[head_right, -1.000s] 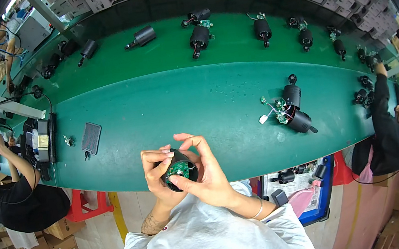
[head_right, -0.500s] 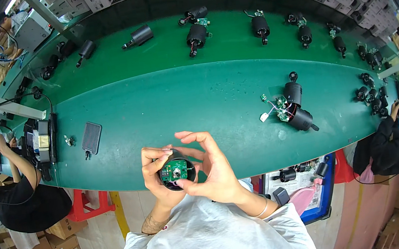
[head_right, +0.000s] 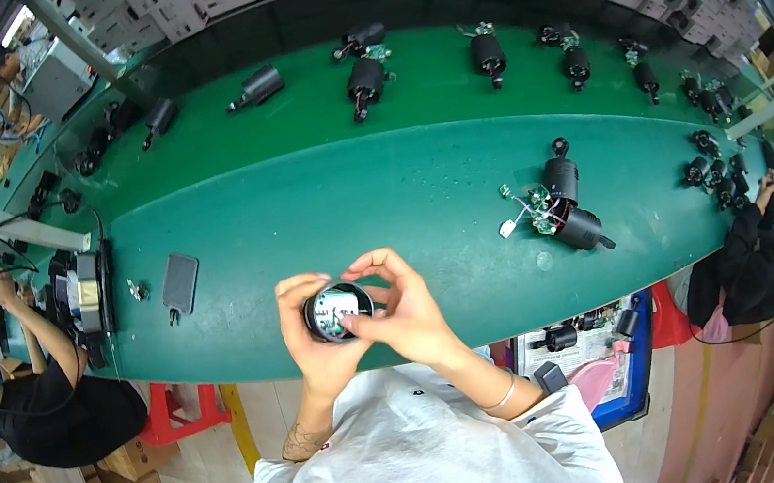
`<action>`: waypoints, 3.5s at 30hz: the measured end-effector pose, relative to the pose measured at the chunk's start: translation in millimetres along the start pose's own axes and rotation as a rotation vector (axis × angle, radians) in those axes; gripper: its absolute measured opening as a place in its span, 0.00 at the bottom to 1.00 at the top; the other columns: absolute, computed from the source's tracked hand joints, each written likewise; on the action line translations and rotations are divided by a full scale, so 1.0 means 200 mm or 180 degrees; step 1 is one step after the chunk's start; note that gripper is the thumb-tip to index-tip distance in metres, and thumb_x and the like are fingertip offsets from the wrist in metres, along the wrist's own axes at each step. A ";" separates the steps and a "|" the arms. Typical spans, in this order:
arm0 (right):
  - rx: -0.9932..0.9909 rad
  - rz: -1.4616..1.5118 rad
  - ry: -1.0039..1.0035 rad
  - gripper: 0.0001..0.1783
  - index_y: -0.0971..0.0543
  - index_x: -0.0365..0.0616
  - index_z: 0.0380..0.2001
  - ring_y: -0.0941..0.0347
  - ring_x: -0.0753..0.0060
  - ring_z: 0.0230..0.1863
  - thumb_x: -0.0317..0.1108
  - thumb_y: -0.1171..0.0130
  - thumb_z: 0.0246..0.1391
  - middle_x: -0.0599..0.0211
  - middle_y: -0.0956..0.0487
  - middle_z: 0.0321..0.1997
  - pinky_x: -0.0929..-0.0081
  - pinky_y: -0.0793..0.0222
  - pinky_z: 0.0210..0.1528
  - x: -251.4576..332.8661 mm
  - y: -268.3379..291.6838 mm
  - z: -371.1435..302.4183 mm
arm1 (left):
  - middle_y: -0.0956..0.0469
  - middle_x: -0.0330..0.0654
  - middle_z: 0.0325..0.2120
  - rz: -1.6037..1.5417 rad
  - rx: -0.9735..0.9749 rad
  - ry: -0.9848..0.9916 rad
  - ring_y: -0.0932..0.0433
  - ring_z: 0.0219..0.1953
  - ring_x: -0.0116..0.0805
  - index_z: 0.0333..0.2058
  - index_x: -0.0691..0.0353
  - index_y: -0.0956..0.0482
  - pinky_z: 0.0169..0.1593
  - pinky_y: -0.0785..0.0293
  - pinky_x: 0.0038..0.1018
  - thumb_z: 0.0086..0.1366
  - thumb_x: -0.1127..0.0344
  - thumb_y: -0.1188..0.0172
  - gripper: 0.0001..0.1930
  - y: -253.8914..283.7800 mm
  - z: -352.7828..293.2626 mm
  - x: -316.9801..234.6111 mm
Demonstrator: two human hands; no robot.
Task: Assembling electronic circuit boards into small circular housings on a production line.
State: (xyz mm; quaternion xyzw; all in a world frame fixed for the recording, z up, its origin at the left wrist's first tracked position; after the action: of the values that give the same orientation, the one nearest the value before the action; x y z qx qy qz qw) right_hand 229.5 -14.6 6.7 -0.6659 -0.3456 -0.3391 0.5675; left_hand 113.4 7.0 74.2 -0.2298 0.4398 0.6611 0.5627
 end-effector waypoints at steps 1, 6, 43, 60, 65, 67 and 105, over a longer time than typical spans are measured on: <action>-0.0080 0.0176 -0.0153 0.30 0.35 0.39 0.49 0.28 0.59 0.52 0.19 0.36 0.41 0.56 0.30 0.52 0.68 0.26 0.46 -0.04 0.02 0.03 | 0.32 0.43 0.43 0.0161 0.0034 0.0146 0.29 0.44 0.37 0.45 0.58 0.33 0.52 0.31 0.31 0.41 0.78 0.30 0.30 0.00 0.02 0.01; -0.0532 0.1704 -0.1224 0.26 0.36 0.36 0.47 0.29 0.52 0.50 0.46 0.43 0.57 0.52 0.32 0.50 0.61 0.28 0.49 -0.26 0.12 0.38 | 0.34 0.42 0.44 0.0615 -0.0514 0.0032 0.31 0.42 0.35 0.43 0.59 0.33 0.52 0.33 0.30 0.45 0.80 0.36 0.26 0.07 0.03 0.03; -0.1319 -0.1511 0.0867 0.12 0.22 0.42 0.44 0.28 0.82 0.36 0.27 0.44 0.55 0.66 0.19 0.38 0.85 0.35 0.38 0.25 0.49 0.76 | 0.39 0.30 0.35 -0.5983 0.0239 0.1462 0.36 0.31 0.20 0.40 0.46 0.37 0.58 0.36 0.37 0.51 0.88 0.49 0.25 0.06 -0.01 -0.17; -0.0015 -0.1931 0.1135 0.09 0.19 0.38 0.32 0.29 0.71 0.39 0.19 0.38 0.44 0.60 0.21 0.39 0.79 0.35 0.42 0.21 0.02 -0.22 | 0.31 0.47 0.52 -0.3030 0.0102 0.1876 0.26 0.45 0.39 0.56 0.60 0.39 0.53 0.31 0.33 0.45 0.75 0.36 0.36 -0.15 -0.01 0.07; 0.1014 -0.1650 0.0667 0.07 0.18 0.39 0.28 0.27 0.67 0.39 0.18 0.37 0.42 0.60 0.20 0.37 0.74 0.32 0.44 0.27 0.13 -0.23 | 0.25 0.49 0.44 -0.3037 0.0751 0.1494 0.24 0.42 0.41 0.56 0.63 0.38 0.47 0.28 0.33 0.44 0.74 0.33 0.37 -0.15 -0.05 0.04; 0.0686 -0.1289 0.0597 0.09 0.18 0.38 0.34 0.26 0.67 0.43 0.18 0.40 0.46 0.58 0.20 0.41 0.73 0.31 0.47 0.28 0.28 -0.17 | 0.24 0.50 0.42 -0.3012 0.0980 0.1350 0.23 0.41 0.41 0.55 0.63 0.37 0.45 0.27 0.33 0.44 0.74 0.33 0.37 -0.15 -0.07 0.03; 0.1134 0.1408 0.0426 0.18 0.27 0.41 0.38 0.28 0.67 0.29 0.16 0.38 0.41 0.64 0.24 0.25 0.76 0.34 0.32 0.34 0.17 0.03 | 0.28 0.60 0.50 -0.5582 0.2390 0.1736 0.22 0.38 0.51 0.55 0.64 0.36 0.44 0.25 0.38 0.40 0.75 0.32 0.39 -0.28 -0.25 -0.02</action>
State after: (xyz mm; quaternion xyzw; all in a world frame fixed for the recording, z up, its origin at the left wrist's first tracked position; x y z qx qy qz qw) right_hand 294.4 -7.2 46.6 -0.5911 -0.2079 -0.1843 0.7572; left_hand 157.9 -37.6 33.8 -0.4250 0.4094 -0.2470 0.7686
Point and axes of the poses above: each hand's wrist, its own z-axis towards the middle knuckle, its own y-axis out of the back of the hand, x = y × z, the point moved 7 cm from there along z, towards the middle knuckle
